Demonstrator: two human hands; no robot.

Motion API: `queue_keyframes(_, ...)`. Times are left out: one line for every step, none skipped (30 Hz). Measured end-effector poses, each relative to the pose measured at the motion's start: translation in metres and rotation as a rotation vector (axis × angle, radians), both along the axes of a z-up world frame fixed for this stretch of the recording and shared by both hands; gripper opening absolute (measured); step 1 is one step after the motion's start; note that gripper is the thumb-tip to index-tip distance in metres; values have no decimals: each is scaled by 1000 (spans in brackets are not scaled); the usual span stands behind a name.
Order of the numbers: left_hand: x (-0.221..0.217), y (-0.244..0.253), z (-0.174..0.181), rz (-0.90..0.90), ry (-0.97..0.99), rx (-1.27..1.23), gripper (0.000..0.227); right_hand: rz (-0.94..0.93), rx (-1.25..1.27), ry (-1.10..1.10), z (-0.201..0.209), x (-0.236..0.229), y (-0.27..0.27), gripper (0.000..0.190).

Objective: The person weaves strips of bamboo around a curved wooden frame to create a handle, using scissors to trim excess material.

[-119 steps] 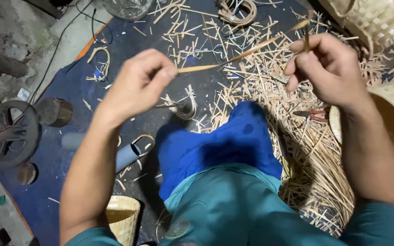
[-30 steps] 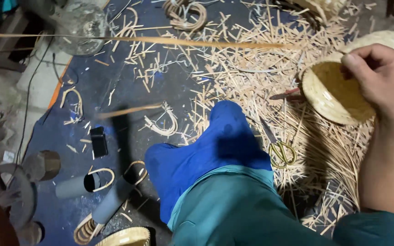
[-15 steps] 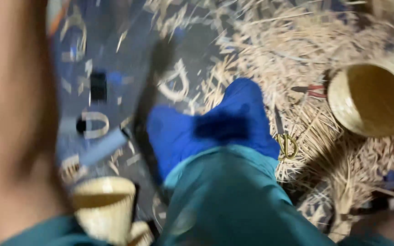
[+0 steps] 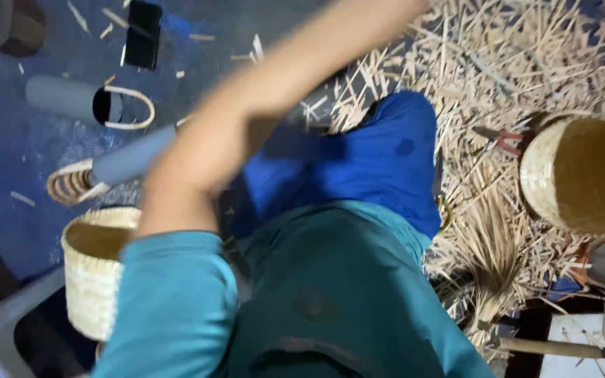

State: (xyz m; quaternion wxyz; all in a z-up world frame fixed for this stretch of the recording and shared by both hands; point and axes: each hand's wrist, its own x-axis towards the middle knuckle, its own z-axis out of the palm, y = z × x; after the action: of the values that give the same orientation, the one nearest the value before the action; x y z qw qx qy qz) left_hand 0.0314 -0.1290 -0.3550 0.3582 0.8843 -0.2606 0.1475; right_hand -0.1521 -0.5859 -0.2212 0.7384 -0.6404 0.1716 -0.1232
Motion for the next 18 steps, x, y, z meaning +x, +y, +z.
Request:
queue_keyframes(-6,5,-42,28,106,35,47,-17,-3,0,1,0,2,9)
queue_keyframes(-12,13,-85,101,277,147,48,-34,-7,-3,2,1,6,9)
queue_keyframes(-34,22,-129,185,477,251,48,-38,-13,8,4,1,8,9)
queue_keyframes(-52,27,-170,284,728,423,43,-44,-20,18,5,1,12,9)
queue_keyframes(-79,29,-200,430,572,431,38,-46,-32,24,8,4,15,8)
queue_keyframes(-96,28,-223,576,415,436,33,-48,-43,32,11,7,19,8)
queue_keyframes(-104,23,-240,630,389,525,41,-44,-59,37,14,13,23,8)
queue_keyframes(-111,19,-253,683,364,615,49,-39,-68,46,17,18,28,8)
queue_keyframes(-109,16,-263,734,335,705,57,-34,-81,48,20,23,34,8)
queue_keyframes(-104,10,-269,709,401,640,45,-28,-91,51,23,25,39,8)
queue_keyframes(-102,8,-273,685,465,580,34,-20,-98,54,26,25,44,8)
queue_keyframes(-98,5,-274,660,528,518,24,-7,-102,54,29,23,47,8)
queue_keyframes(-90,5,-273,677,577,538,25,5,-117,44,32,20,48,8)
queue_keyframes(-82,3,-271,694,626,558,27,15,-130,36,35,18,47,8)
queue_keyframes(-77,2,-266,710,677,580,29,28,-143,20,36,14,47,8)
queue_keyframes(-72,2,-260,723,665,537,33,49,-159,5,34,23,49,8)
queue_keyframes(-73,4,-249,732,661,502,37,66,-165,0,32,26,51,8)
queue_keyframes(-74,5,-233,742,657,466,43,96,-174,-10,26,35,52,8)
